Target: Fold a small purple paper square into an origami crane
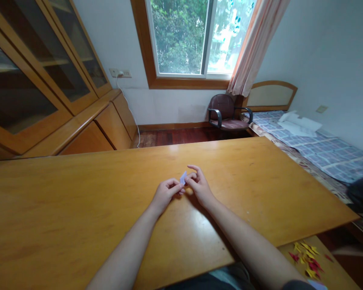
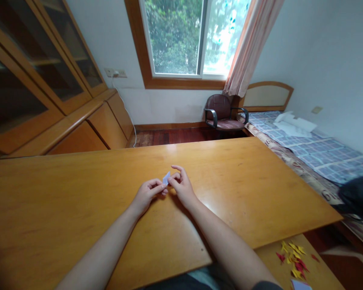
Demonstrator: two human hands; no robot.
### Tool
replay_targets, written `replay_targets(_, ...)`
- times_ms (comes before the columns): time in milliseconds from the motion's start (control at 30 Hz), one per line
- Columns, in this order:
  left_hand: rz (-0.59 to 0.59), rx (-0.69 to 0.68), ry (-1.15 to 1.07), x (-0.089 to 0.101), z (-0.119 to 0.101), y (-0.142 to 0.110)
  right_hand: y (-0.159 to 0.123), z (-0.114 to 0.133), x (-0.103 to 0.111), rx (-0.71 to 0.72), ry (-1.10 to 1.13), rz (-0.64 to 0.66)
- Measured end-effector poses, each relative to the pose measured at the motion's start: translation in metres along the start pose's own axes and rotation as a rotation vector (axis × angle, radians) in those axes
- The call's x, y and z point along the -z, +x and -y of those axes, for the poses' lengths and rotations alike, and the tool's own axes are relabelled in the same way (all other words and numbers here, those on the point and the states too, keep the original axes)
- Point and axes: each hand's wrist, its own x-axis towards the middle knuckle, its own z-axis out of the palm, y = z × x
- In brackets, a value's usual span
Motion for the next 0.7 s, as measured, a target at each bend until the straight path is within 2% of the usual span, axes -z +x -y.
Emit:
replay_targets(367, 0.006, -0.032, 0.123, 0.0018, 0.0027, 0.0018, 0.0040, -0.0021, 0.0062, -0.026, -0.046, -0.032)
replay_targets(700, -0.013, -0.003, 0.056, -0.0003, -0.0007, 0.0026, 0.0026, -0.0039, 0.0057, -0.042, -0.077, -0.018)
